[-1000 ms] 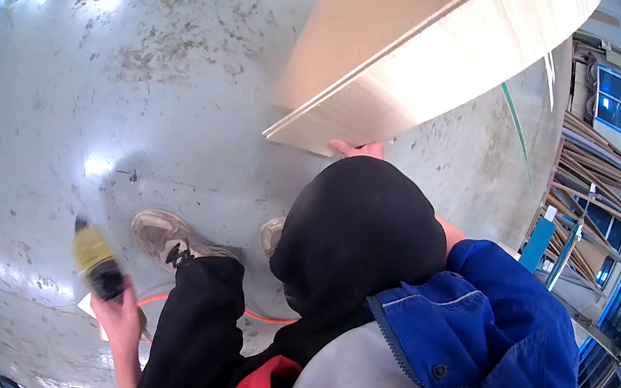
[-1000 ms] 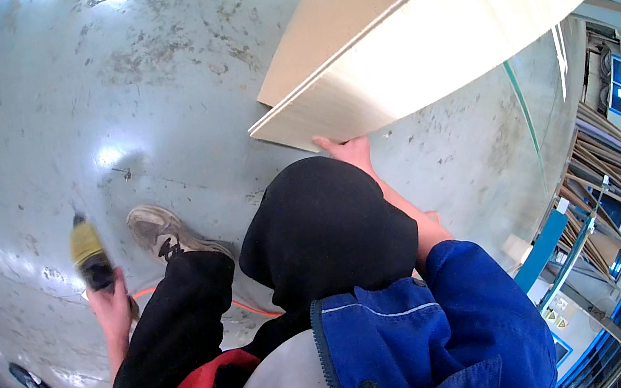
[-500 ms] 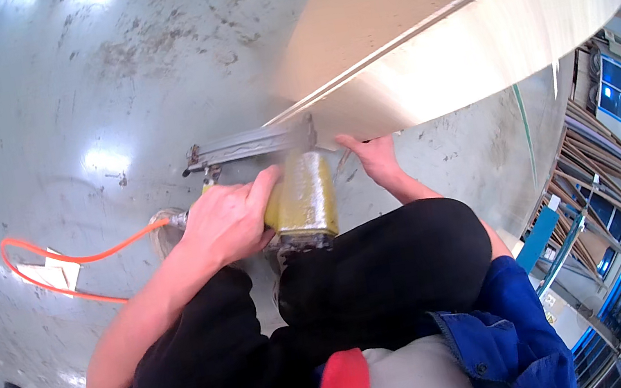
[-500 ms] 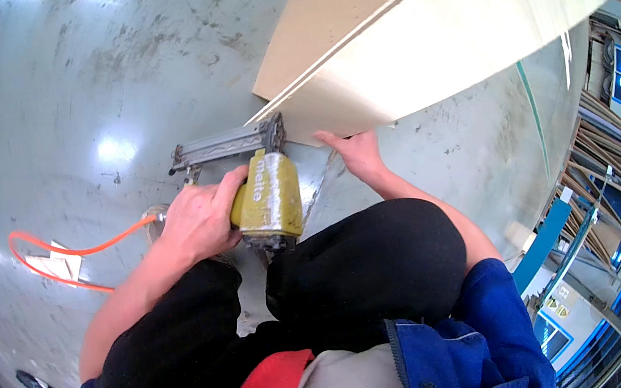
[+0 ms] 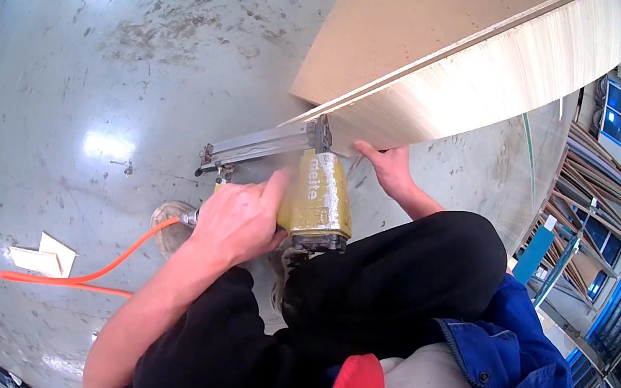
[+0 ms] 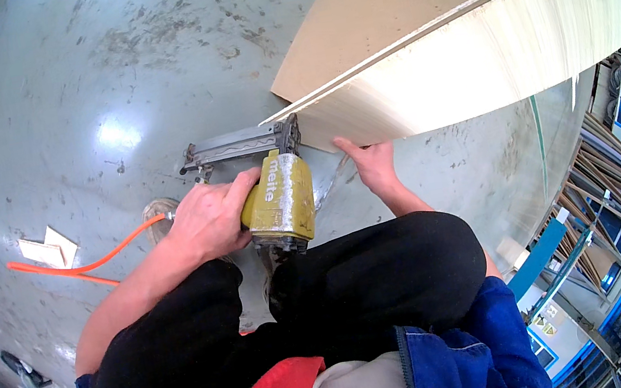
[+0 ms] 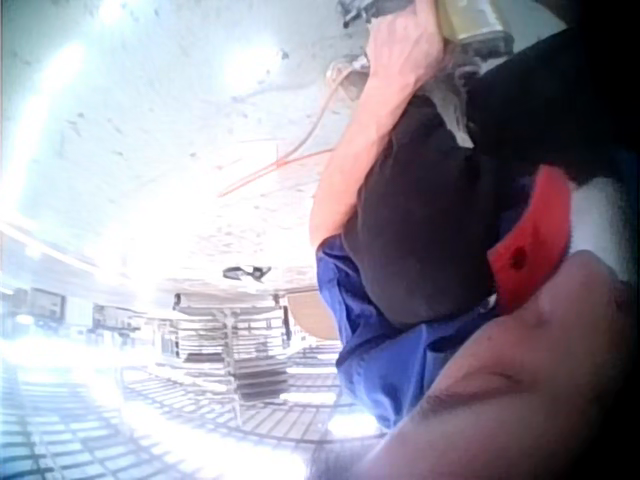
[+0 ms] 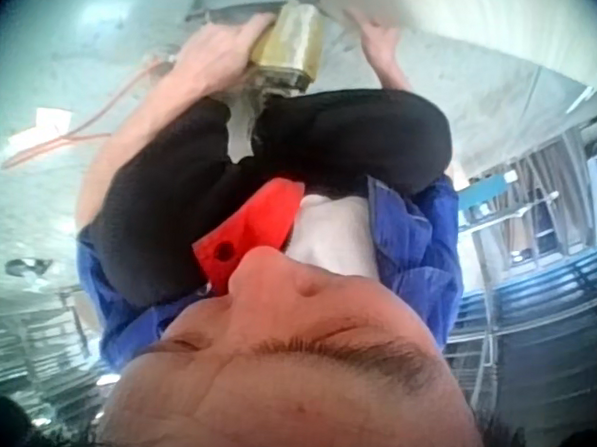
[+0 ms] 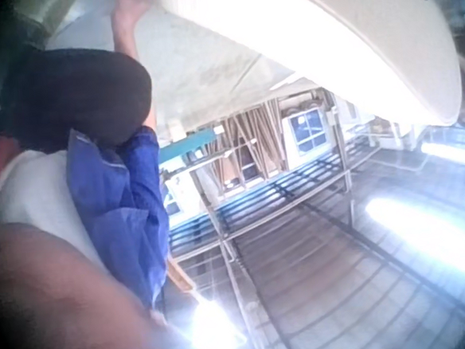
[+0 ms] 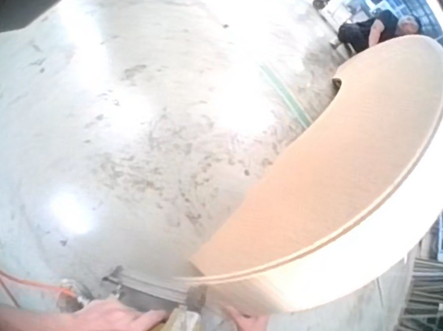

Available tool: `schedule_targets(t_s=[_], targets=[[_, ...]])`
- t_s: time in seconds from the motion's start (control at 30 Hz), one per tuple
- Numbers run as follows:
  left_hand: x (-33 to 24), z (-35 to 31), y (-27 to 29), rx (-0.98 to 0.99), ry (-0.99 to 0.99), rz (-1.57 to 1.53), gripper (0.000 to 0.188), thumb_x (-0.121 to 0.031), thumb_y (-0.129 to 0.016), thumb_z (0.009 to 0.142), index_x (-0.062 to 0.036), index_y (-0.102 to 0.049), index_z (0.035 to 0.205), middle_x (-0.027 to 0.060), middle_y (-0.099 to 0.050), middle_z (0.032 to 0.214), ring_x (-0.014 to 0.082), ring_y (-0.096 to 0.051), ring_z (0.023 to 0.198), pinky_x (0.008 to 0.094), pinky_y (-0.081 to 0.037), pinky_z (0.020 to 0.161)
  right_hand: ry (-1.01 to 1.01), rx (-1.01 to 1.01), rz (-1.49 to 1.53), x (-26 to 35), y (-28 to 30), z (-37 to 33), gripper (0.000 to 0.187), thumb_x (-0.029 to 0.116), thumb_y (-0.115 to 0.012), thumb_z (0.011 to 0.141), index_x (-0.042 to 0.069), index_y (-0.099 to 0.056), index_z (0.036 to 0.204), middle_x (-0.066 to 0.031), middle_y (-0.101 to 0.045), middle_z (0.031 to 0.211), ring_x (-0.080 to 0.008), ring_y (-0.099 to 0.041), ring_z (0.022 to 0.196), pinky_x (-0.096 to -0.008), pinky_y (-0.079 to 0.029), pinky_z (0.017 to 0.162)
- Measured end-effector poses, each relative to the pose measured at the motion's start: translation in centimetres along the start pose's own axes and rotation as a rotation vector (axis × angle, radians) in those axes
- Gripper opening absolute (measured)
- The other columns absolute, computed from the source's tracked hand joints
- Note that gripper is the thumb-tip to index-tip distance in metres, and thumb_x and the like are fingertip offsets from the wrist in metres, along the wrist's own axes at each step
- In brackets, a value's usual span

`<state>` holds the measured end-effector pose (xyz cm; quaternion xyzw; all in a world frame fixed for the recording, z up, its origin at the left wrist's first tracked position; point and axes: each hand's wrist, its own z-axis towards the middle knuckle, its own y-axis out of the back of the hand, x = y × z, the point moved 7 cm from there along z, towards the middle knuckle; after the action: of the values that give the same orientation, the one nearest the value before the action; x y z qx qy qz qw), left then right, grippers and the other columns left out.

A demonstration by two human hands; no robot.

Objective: The person kneels on the floor and uses a pneumatic nail gun to fasten a curved wooden piece to a larger wooden structure. They repeatedly reposition the piece and drive nails along its edge to secure it.

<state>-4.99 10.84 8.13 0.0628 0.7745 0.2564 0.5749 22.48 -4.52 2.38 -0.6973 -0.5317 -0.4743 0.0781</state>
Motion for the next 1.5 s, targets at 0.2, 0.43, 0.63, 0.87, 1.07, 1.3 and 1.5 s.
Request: schedule_targets(t_s=[0.2, 0.43, 0.63, 0.87, 1.07, 1.3, 1.5], targets=[[-0.2, 0.0, 0.5, 0.010, -0.019, -0.031, 0.077, -0.013, -0.085, 0.069, -0.0074, -0.050, 0.138, 0.0129, -0.073, 0.085, 0.0367, -0.071, 0.075, 0.0463, -0.055, 0.062, 0.056, 0.010, -0.022, 0.1, 0.1, -0.1, 0.049, 0.012, -0.087, 0.089, -0.006, -0.062, 0.128, -0.0114, -0.067, 0.122, -0.0196, -0.062, 0.112, -0.0370, -0.051, 0.099], [-0.5, 0.5, 1.2, 0.000, -0.050, -0.074, 0.072, -0.020, -0.087, 0.071, -0.0042, -0.053, 0.134, 0.0140, -0.073, 0.082, 0.0374, -0.072, 0.074, 0.0476, -0.056, 0.061, 0.045, 0.001, -0.101, 0.1, 0.3, -0.1, 0.045, 0.014, -0.086, 0.090, -0.005, -0.064, 0.124, -0.0093, -0.068, 0.116, -0.0187, -0.063, 0.106, -0.0363, -0.052, 0.096], [-0.7, 0.7, 1.0, 0.009, -0.012, -0.073, 0.072, -0.023, -0.087, 0.072, -0.0037, -0.054, 0.133, 0.0148, -0.074, 0.083, 0.0381, -0.073, 0.076, 0.0491, -0.057, 0.062, 0.056, -0.001, -0.078, 0.3, 0.2, -0.2, 0.043, 0.015, -0.086, 0.090, -0.005, -0.065, 0.122, -0.0088, -0.068, 0.114, -0.0183, -0.062, 0.104, -0.0362, -0.052, 0.094], [-0.7, 0.8, 0.8, -0.002, 0.005, -0.117, 0.069, -0.022, -0.087, 0.073, -0.0035, -0.054, 0.132, 0.0164, -0.074, 0.084, 0.0392, -0.073, 0.078, 0.0502, -0.058, 0.063, 0.052, -0.005, -0.053, 0.2, 0.1, -0.2, 0.041, 0.012, -0.085, 0.091, -0.005, -0.065, 0.122, -0.0093, -0.068, 0.114, -0.0184, -0.063, 0.104, -0.0361, -0.052, 0.094], [-0.8, 0.8, 0.5, 0.020, 0.048, -0.092, 0.066, -0.020, -0.085, 0.075, -0.0027, -0.054, 0.130, 0.0181, -0.074, 0.084, 0.0398, -0.073, 0.078, 0.0506, -0.058, 0.063, 0.069, -0.009, -0.008, -0.1, 0.0, 0.0, 0.042, 0.008, -0.085, 0.089, -0.006, -0.064, 0.122, -0.0115, -0.069, 0.115, -0.0195, -0.066, 0.104, -0.0359, -0.054, 0.093], [-0.7, 0.7, 0.3, 0.010, 0.053, -0.083, 0.070, -0.011, -0.083, 0.071, -0.0057, -0.051, 0.133, 0.0169, -0.072, 0.082, 0.0384, -0.072, 0.074, 0.0474, -0.055, 0.061, 0.035, -0.002, -0.028, -0.4, 0.1, -0.1, 0.045, 0.005, -0.085, 0.088, -0.007, -0.063, 0.125, -0.0125, -0.069, 0.117, -0.0202, -0.067, 0.107, -0.0362, -0.055, 0.094], [-0.6, 0.7, 0.0, 0.020, 0.080, -0.116, 0.064, -0.014, -0.083, 0.070, -0.0027, -0.050, 0.124, 0.0195, -0.071, 0.080, 0.0424, -0.071, 0.075, 0.0513, -0.056, 0.063, 0.065, -0.030, 0.035, -0.2, -0.2, -0.1, 0.040, 0.011, -0.085, 0.090, -0.004, -0.064, 0.121, -0.0087, -0.067, 0.113, -0.0176, -0.063, 0.103, -0.0354, -0.053, 0.092]])
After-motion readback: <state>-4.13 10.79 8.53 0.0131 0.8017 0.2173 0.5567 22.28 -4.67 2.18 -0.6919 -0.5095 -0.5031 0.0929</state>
